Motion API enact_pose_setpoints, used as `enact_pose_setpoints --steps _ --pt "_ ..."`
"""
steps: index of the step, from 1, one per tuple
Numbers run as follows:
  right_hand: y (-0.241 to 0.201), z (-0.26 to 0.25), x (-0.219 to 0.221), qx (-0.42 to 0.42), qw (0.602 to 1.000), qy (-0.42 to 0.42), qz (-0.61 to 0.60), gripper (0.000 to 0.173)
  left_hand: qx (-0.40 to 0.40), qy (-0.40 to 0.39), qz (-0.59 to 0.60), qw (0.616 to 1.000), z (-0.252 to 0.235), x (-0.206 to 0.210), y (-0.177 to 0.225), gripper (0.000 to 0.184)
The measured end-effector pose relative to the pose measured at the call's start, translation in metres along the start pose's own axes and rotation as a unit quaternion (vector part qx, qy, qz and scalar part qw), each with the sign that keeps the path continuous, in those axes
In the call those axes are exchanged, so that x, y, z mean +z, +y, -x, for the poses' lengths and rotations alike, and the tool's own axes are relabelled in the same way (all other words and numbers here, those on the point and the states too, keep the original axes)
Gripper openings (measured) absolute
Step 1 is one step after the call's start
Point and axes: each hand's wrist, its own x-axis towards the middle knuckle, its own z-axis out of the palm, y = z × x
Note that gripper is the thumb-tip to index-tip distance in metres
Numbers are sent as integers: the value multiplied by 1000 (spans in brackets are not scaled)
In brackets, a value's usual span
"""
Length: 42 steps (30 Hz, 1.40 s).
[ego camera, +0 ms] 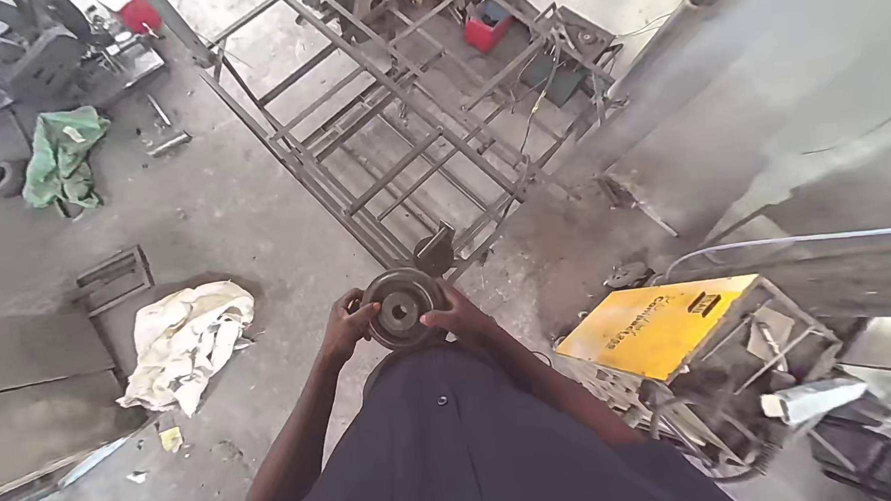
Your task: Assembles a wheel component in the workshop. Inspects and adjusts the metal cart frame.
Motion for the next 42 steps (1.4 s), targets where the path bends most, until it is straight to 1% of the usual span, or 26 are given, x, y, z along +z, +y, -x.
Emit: enact_pose_setpoints --steps 2,3,5,7,9,12,13,15,16,17,18,22,24,26,28,29,32,33,35,37,38,40,42 --pt "-2 5 -7 -46 984 -15 169 79 27 -7 -56 998 11 0 -10 27" --pt "-7 8 -8 -69 968 -20 240 77 35 3 -68 997 16 2 -16 28" --pt "-19 15 -9 -106 932 -39 345 72 33 52 -69 996 28 12 -23 25" --pt "-26 16 -14 -148 904 -55 398 67 21 111 -9 993 37 30 -22 18" --pt "-29 16 -22 -198 892 -59 401 65 25 160 76 984 46 50 -16 16" --pt "-31 12 -33 -285 866 -47 407 59 69 200 142 967 56 76 -1 29" --pt "-31 11 -35 -310 856 -39 412 56 81 207 145 964 58 86 4 38" --pt "-26 5 -40 -353 836 -24 419 51 83 224 131 962 57 104 13 76" --pt "-22 1 -42 -365 829 -16 422 50 76 234 121 962 54 112 18 87" --pt "-19 -3 -44 -378 823 -2 423 50 71 242 116 961 50 119 23 93" --pt "-14 -8 -45 -395 818 20 418 50 67 249 110 960 45 125 26 95" --pt "-5 -23 -52 -431 805 70 401 49 67 284 116 950 29 139 34 91" --pt "-4 -28 -53 -447 802 73 389 47 73 300 115 944 27 142 34 82" --pt "-4 -33 -53 -465 791 80 390 46 77 315 118 939 27 142 34 70" --pt "-5 -34 -51 -475 781 91 394 45 79 327 115 935 27 142 36 63" --pt "-5 -34 -51 -478 779 95 395 46 77 334 114 932 27 143 37 62" --pt "-11 -32 -51 -473 790 85 381 46 82 347 118 927 28 145 42 69" --pt "-15 -32 -51 -470 794 82 377 46 86 349 115 926 27 145 45 67" --pt "-20 -33 -51 -464 801 82 369 45 91 351 106 926 27 147 53 55" --pt "-19 -35 -55 -455 809 91 362 49 86 337 87 934 25 153 64 40" --pt "-17 -35 -58 -449 814 97 357 51 82 325 69 940 23 156 68 36" --pt "-13 -33 -68 -431 824 116 349 56 89 295 22 951 17 164 73 37" --pt "-10 -31 -77 -401 830 153 357 61 111 239 -28 964 11 170 78 42"
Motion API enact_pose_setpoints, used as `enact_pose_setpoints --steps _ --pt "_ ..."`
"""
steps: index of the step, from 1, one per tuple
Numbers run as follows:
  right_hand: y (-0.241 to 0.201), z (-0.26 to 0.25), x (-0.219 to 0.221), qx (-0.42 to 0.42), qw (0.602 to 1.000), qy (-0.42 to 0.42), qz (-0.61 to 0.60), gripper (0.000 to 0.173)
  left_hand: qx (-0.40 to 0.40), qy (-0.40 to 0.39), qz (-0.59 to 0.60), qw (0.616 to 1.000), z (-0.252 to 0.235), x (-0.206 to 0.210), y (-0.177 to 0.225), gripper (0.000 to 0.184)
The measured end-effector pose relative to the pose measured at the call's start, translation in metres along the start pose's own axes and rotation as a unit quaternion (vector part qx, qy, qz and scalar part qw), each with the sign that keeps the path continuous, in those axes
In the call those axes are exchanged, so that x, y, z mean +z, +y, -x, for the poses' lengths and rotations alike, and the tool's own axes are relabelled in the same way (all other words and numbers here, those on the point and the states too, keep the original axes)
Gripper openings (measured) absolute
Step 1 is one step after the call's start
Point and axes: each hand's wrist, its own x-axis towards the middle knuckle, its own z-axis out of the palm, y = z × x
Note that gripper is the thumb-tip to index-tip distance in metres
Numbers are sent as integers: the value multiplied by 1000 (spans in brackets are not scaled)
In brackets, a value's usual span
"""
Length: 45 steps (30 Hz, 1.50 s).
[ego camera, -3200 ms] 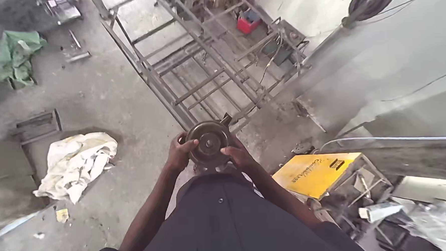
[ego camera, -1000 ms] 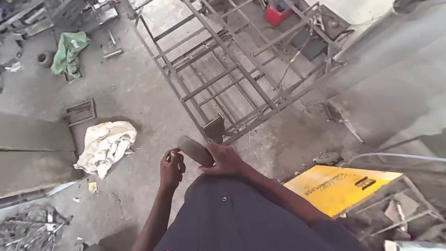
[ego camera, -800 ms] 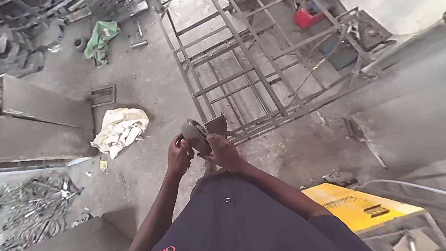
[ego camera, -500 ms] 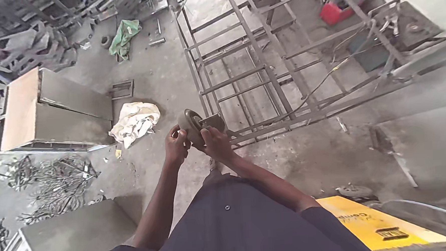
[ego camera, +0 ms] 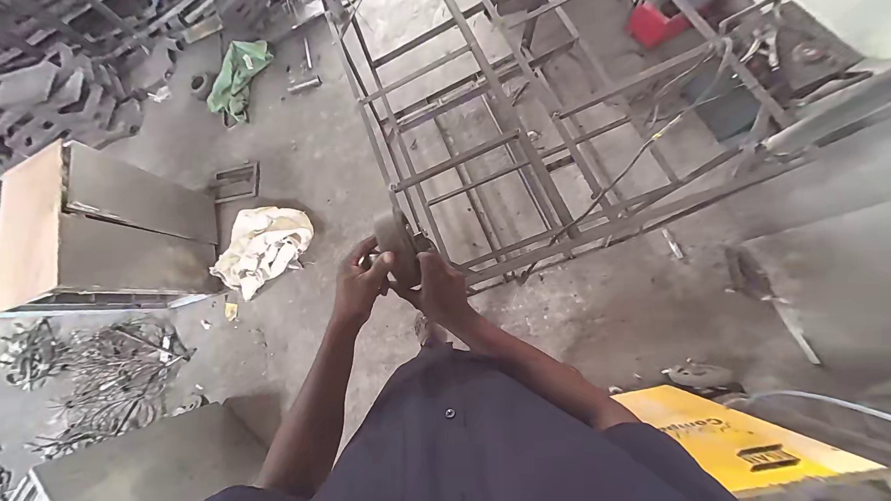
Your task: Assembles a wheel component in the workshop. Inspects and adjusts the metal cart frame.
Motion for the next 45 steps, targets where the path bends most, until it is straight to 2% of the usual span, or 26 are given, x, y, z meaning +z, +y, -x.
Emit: enact_pose_setpoints --steps 2,4,6,8,10,12,18,26,30,36,41,45 --pt "5 0 -7 26 999 10 26 66 39 -45 -60 996 -3 6 6 46" --pt "7 -4 -15 38 999 -1 30 70 47 -24 -85 995 -2 9 8 45" --pt "5 -5 -23 60 998 -33 15 75 7 34 -22 999 3 10 -2 38" --pt "3 -7 -33 96 992 -78 -5 81 -68 79 65 992 10 8 -11 28" --pt "6 -5 -41 127 984 -124 -15 82 -145 91 128 977 20 1 -24 27" --pt "9 -2 -47 148 976 -160 -23 80 -174 80 165 968 27 -4 -41 29" --pt "11 1 -49 172 961 -217 -14 78 -113 82 198 970 31 -5 -55 27" --pt "10 0 -56 167 961 -221 -8 76 -36 75 181 980 11 -9 -44 29" --pt "5 -4 -59 140 970 -200 19 81 -43 84 149 984 7 -7 -50 25" --pt "-9 -24 -49 126 970 -194 72 90 -59 100 173 978 4 -2 -58 18" --pt "-23 -24 -32 108 974 -188 72 72 -89 162 242 953 11 -4 -73 12" --pt "-29 -19 -14 15 981 -190 37 63 -125 228 264 929 20 -12 -81 11"
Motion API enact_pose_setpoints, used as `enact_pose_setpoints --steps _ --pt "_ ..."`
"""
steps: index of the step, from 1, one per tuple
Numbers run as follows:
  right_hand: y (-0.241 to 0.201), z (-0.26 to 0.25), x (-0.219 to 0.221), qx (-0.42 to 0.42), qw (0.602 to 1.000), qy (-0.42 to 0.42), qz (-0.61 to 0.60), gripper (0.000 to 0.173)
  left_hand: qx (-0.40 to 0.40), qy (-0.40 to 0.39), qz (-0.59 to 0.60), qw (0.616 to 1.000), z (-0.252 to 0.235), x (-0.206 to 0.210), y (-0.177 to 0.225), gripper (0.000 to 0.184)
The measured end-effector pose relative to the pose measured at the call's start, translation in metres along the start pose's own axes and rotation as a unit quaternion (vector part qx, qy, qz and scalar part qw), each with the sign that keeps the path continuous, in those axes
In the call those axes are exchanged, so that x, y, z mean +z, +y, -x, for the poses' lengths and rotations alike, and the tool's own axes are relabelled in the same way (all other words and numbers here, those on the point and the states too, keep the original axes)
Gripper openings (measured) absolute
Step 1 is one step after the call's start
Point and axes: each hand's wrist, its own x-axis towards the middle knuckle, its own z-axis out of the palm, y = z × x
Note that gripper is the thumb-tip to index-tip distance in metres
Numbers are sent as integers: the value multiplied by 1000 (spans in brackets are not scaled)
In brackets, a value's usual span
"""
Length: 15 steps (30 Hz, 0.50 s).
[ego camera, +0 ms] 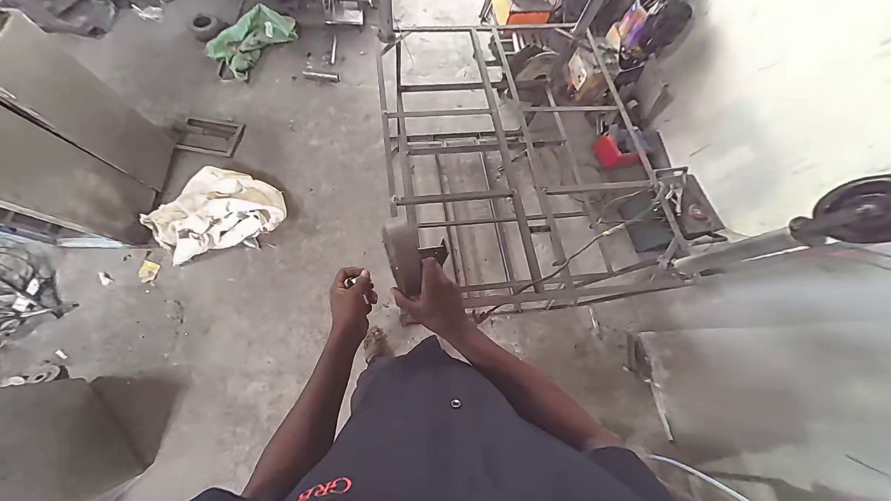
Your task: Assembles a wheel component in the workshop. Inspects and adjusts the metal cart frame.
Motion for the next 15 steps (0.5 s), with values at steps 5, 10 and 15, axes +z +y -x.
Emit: enact_pose_setpoints --steps 5,10,15 --pt "-17 3 0 -86 992 -84 -38 54 12 47 47 998 2 -13 1 10" --pt "-35 12 -48 -91 990 6 -107 60 -8 3 56 998 2 -18 2 23" --pt "-33 -13 -89 -139 965 152 -161 72 -50 -89 62 993 -7 -1 2 32"
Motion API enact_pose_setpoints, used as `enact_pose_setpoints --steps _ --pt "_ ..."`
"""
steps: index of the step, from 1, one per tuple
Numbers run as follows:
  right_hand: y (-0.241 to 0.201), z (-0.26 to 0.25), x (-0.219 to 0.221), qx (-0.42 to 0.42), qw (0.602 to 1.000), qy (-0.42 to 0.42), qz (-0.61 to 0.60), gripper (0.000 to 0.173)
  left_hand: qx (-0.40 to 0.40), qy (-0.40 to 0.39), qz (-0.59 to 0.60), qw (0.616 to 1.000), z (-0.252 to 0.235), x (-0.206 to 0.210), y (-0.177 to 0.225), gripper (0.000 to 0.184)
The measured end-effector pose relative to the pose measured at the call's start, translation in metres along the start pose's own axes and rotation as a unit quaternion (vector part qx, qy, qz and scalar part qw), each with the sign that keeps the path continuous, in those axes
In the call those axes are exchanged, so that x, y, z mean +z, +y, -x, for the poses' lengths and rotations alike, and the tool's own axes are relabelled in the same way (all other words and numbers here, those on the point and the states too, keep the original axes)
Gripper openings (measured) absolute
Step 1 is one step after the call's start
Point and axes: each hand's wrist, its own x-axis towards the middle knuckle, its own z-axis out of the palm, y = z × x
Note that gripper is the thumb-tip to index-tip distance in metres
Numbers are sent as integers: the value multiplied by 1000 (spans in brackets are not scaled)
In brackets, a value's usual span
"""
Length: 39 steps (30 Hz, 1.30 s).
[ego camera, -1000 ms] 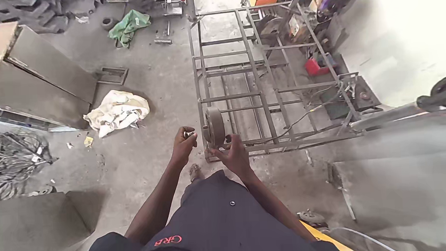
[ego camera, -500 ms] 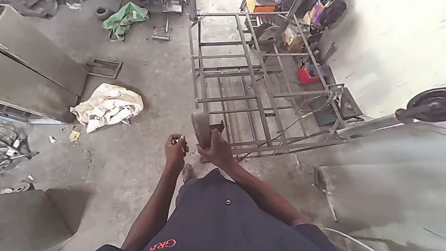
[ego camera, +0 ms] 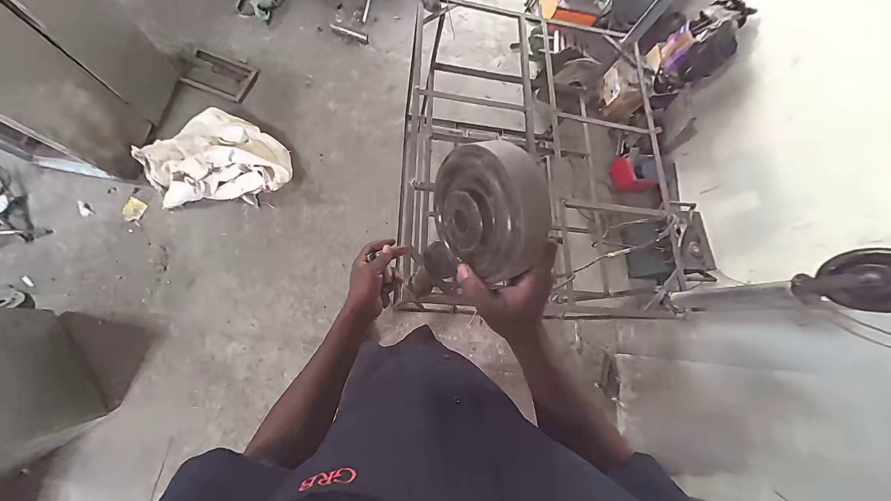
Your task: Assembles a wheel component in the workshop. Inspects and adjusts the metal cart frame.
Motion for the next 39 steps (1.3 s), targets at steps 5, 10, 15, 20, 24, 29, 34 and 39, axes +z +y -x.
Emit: enact_pose_setpoints --steps 5,10,15,20,24,29,34,39 --pt "19 4 3 84 976 -137 148 66 -38 -82 59 994 -9 21 4 34" --pt "8 -3 -8 85 983 -86 140 64 -37 -118 58 991 -11 31 11 33" --pt "4 12 -9 75 987 -102 97 71 89 -68 -21 994 9 21 20 15" --pt "21 41 29 56 974 -197 94 52 77 2 -49 996 33 3 34 23" --pt "48 53 54 45 971 -196 128 48 28 12 -75 997 25 0 28 29" --pt "63 68 71 26 970 -158 180 43 40 -7 -71 997 7 14 25 23" --pt "59 64 76 13 978 -101 183 45 38 8 -95 995 5 20 38 25" --pt "64 59 78 52 979 -87 178 49 59 -9 -156 986 3 36 50 24"
